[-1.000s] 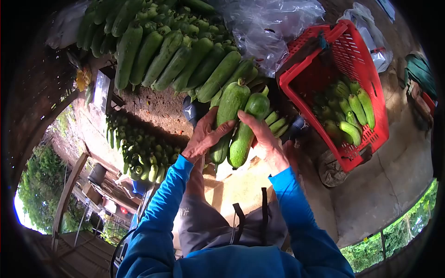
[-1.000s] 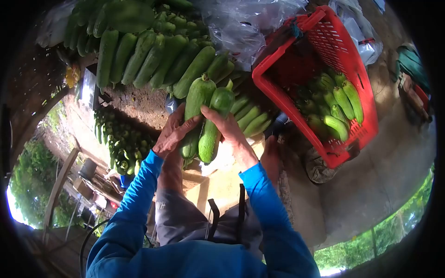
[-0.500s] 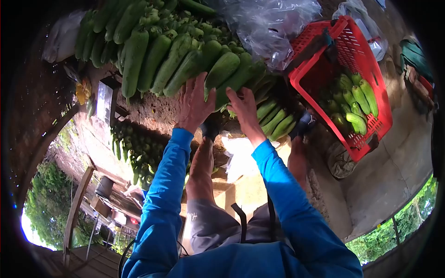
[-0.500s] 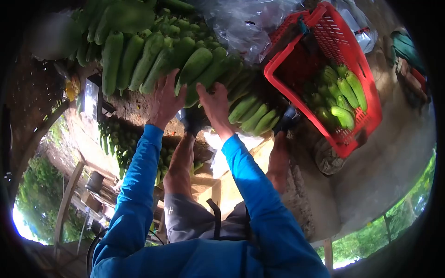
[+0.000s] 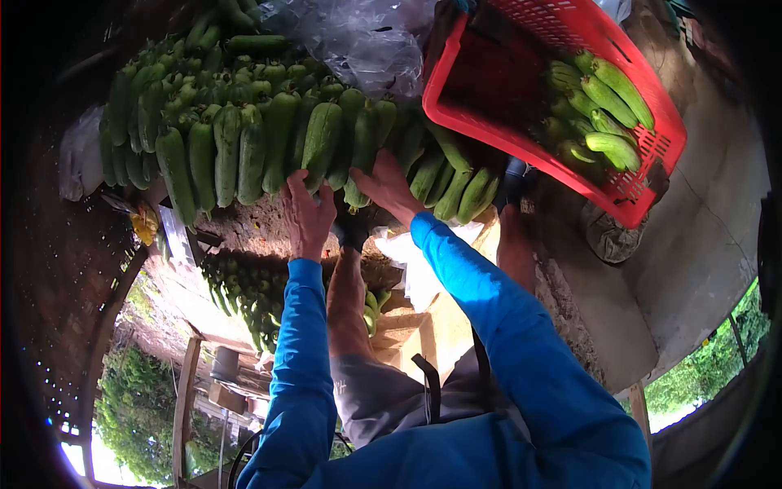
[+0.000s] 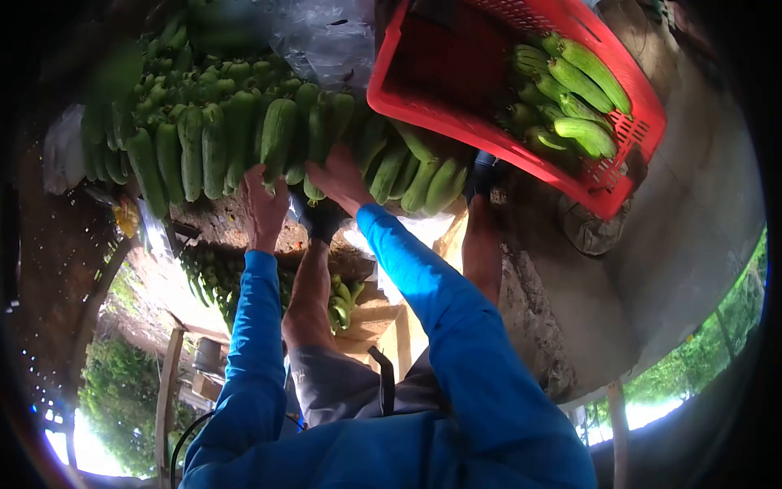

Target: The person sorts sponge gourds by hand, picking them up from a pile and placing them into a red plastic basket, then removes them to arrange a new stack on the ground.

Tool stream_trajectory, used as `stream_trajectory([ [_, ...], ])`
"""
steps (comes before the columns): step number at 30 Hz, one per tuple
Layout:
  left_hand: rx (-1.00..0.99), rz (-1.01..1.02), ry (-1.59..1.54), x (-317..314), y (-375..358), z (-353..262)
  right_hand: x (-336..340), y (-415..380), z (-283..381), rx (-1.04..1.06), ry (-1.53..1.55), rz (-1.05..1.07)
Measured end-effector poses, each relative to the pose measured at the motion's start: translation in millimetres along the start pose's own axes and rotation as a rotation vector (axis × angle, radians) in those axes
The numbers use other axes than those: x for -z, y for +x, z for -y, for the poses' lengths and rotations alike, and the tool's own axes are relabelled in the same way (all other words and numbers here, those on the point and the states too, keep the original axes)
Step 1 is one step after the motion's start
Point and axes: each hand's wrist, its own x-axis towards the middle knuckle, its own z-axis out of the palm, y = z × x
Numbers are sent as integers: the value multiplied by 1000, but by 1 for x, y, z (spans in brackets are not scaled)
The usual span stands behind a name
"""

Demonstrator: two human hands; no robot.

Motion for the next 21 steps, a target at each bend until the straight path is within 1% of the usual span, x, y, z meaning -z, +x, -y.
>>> stream_trajectory([
  [1, 39, 5, 13, 0, 2, 0, 2, -1, 1, -6, 6, -11],
  [3, 19, 20, 41, 0, 5, -2, 0, 0, 2, 183, -64, -189],
  [4, -8, -12, 60, 2, 6, -6, -4, 1, -9, 178, -55, -194],
  [6, -37, -41, 82, 5, 9, -14, -7, 4, -20, -112, -18, -20],
  [7, -81, -76, 84, 6, 9, -18, -5, 5, -21, -115, -16, -18],
  [8, -117, -112, 85, 6, 8, -21, -1, 4, -24, -309, -3, -24],
  [9, -100, -113, 89, 6, 5, -28, 6, 1, -19, -505, 8, -21],
  [10, -160, -84, 43, 6, 1, -38, 17, -4, -7, -429, 23, -52],
  [11, -214, -57, 0, 5, -6, -45, 22, -9, -7, -515, 55, -38],
  [13, -263, 22, -91, -4, -21, -54, 32, -14, -3, -556, 117, 60],
  [15, -289, 78, -113, -15, -34, -60, 32, -23, -11, -517, 120, 50],
  [17, -277, 92, -147, -29, -46, -57, 32, -22, -29, -530, 19, 62],
  [18, -274, 90, -151, -31, -50, -58, 31, -17, -35, -605, -50, 80],
  [19, -219, 105, -175, -32, -53, -58, 30, -14, -40, -604, -55, 82],
  [20, -164, 120, -198, -33, -55, -56, 27, -12, -45, -565, -87, 31],
  [21, -159, 117, -197, -32, -56, -53, 24, -10, -41, -525, -117, -17],
])
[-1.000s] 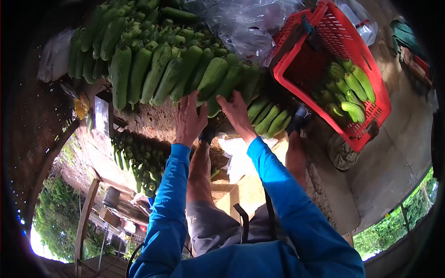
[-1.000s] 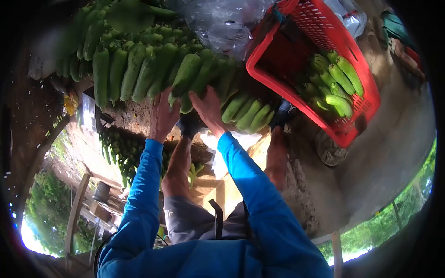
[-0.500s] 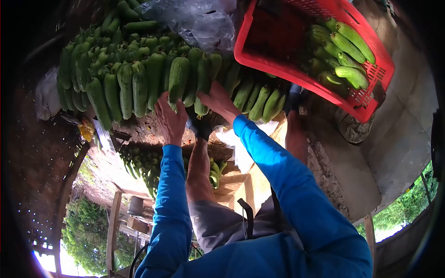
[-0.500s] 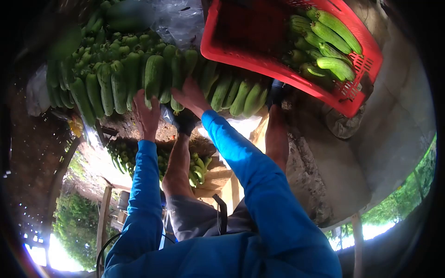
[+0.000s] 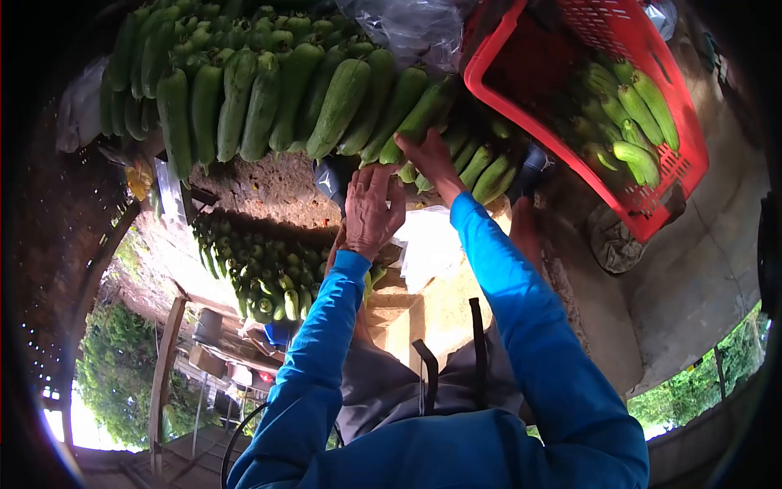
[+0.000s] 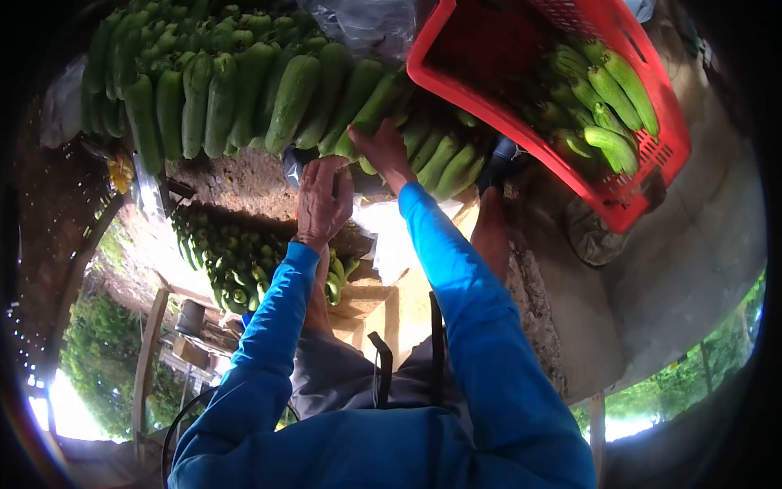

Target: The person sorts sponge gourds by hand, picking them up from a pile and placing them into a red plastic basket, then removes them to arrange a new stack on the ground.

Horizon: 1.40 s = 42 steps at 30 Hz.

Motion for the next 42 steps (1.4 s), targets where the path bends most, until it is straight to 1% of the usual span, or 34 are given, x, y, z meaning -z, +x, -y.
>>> stream_trajectory([
  [1, 3, -36, -6, 1, -1, 3, -1, 0, 4, 2, -2, 6],
  [3, 10, -76, -10, 6, -2, 11, 0, 4, 6, -129, 157, 17],
  [4, 52, -103, -22, 9, 0, 16, -1, 7, 2, -128, 154, 22],
  [6, 98, -134, -32, 17, -1, 24, -2, 12, -10, -115, 364, 81],
  [8, 197, -203, -125, 26, 1, 34, 2, 4, -12, -113, 373, 102],
  [10, 225, -241, -137, 34, 1, 50, 7, -22, 8, -21, 384, 119],
  [11, 362, -266, -218, 39, 0, 54, 6, -37, 19, 35, 347, 76],
  [12, 497, -290, -301, 44, 0, 58, 1, -46, 27, 39, 347, 83],
  [13, 498, -298, -298, 49, 0, 62, -6, -53, 36, 115, 370, 125],
  [14, 473, -346, -315, 55, -1, 66, -14, -60, 45, 190, 394, 165],
  [15, 447, -395, -333, 60, -1, 70, -24, -68, 62, 280, 415, 141],
  [16, 419, -443, -351, 64, 0, 73, -29, -73, 82, 287, 415, 143],
  [17, 497, -364, -348, 79, 4, 60, -32, -77, 104, 223, 391, 201],
  [18, 496, -366, -346, 88, 10, 56, -38, -80, 117, 156, 368, 259],
  [19, 376, -309, -241, 96, 14, 55, -47, -76, 121, 276, 266, 206],
  [20, 257, -250, -135, 104, 19, 54, -54, -73, 123, 277, 268, 209],
  [21, 230, -197, -124, 107, 28, 55, -59, -71, 124, 231, 358, 276],
  [22, 227, -195, -123, 106, 33, 62, -62, -70, 126, 185, 447, 340],
  [23, 182, -194, -22, 106, 38, 70, -71, -67, 118, 247, 481, 312],
  [24, 132, -190, 74, 104, 40, 77, -70, -70, 118, 248, 481, 300],
  [25, 168, -161, 123, 102, 45, 81, -64, -75, 116, 229, 367, 374],
  [26, 150, -155, 137, 102, 47, 82, -52, -79, 113, 203, 247, 424],
  [27, 132, -149, 188, 102, 48, 81, -51, -78, 88, 206, 247, 410],
  [28, 159, -159, 142, 101, 48, 77, -50, -78, 63, 203, 250, 391],
  [29, 180, -179, 127, 104, 51, 61, -33, -84, 58, 189, 167, 376],
  [30, 114, -201, 165, 102, 51, 61, -14, -89, 54, 178, 85, 370],
  [32, 86, -225, 165, 96, 52, 40, 34, -108, 40, 287, 247, 261],
  [34, 18, -209, 146, 85, 60, 12, 88, -122, 42, 378, 193, 70],
  [35, 4, -200, 139, 76, 65, -4, 116, -126, 38, 443, 219, 13],
  [36, -68, -158, 121, 67, 71, -25, 144, -130, 33, 509, 245, -43],
  [38, -199, -85, 29, 46, 84, -71, 208, -134, 31, 448, 243, -87],
  [40, -358, -26, -78, 22, 100, -120, 268, -132, 22, 231, 183, -173],
  [42, -480, 94, -130, -3, 117, -161, 321, -119, -14, 78, 483, -251],
])
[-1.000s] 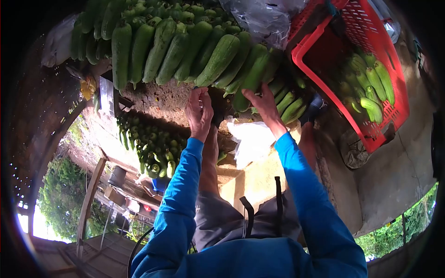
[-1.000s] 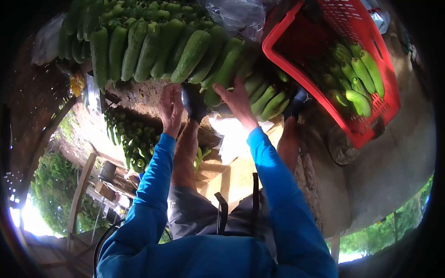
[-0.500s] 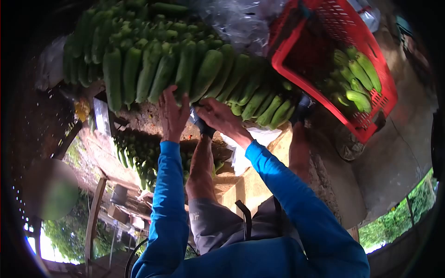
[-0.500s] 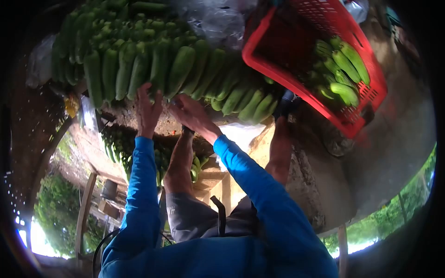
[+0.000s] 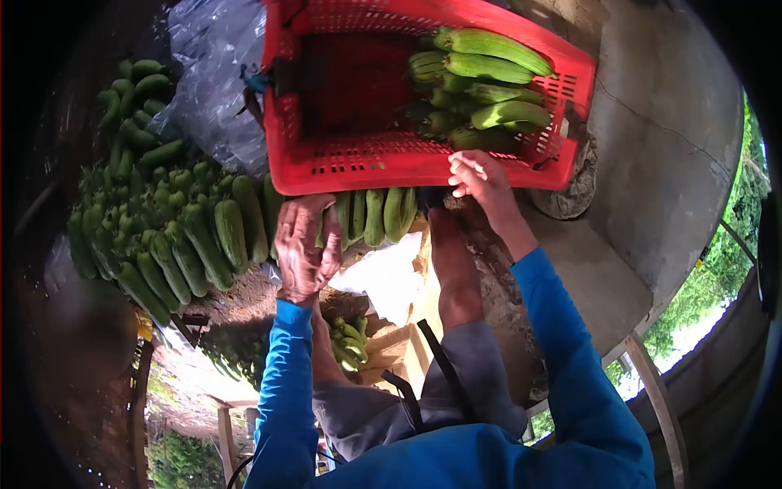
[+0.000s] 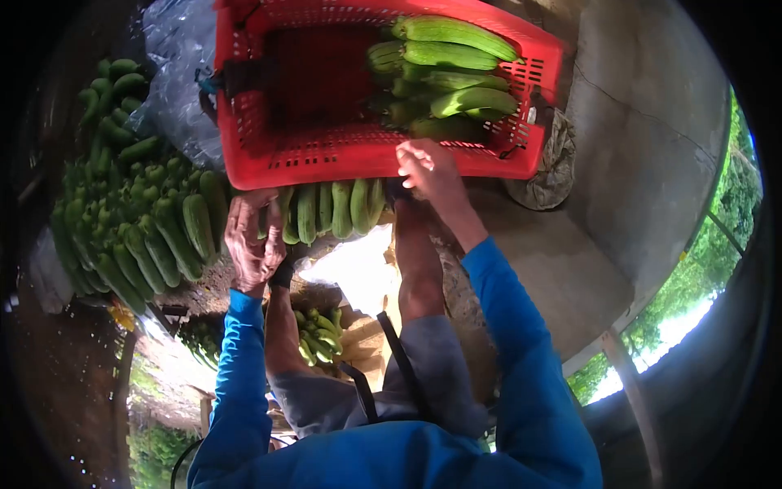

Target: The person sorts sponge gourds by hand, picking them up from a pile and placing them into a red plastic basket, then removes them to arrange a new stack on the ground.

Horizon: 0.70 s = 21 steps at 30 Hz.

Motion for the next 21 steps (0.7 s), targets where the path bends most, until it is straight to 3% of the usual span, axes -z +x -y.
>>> stream_trajectory([
  [2, 3, 126, -65, -35, 36, -20, 51, 28, -8, -255, 198, -171],
  [4, -50, 157, -104, -71, 78, -30, 91, 54, -35, -235, 236, -226],
  [6, 118, 231, -187, -112, 116, -29, 119, 75, -53, -325, 280, -368],
  [8, 303, 279, -352, -146, 158, -24, 130, 80, -53, -386, 240, -305],
  [11, 357, 332, -560, -210, 217, 18, 127, 77, -34, -330, 207, -136],
  [14, 678, 463, -690, -256, 254, 25, 129, 81, -24, -172, 371, -89],
  [16, 600, 467, -592, -271, 254, 25, 136, 92, -18, -64, 479, -53],
  [18, 568, 392, -659, -278, 250, 27, 141, 111, -13, -42, 553, -150],
  [20, 594, 354, -616, -275, 246, 2, 150, 134, -2, -35, 596, -148],
  [21, 505, 328, -524, -271, 244, -19, 154, 144, 3, -38, 626, -141],
])
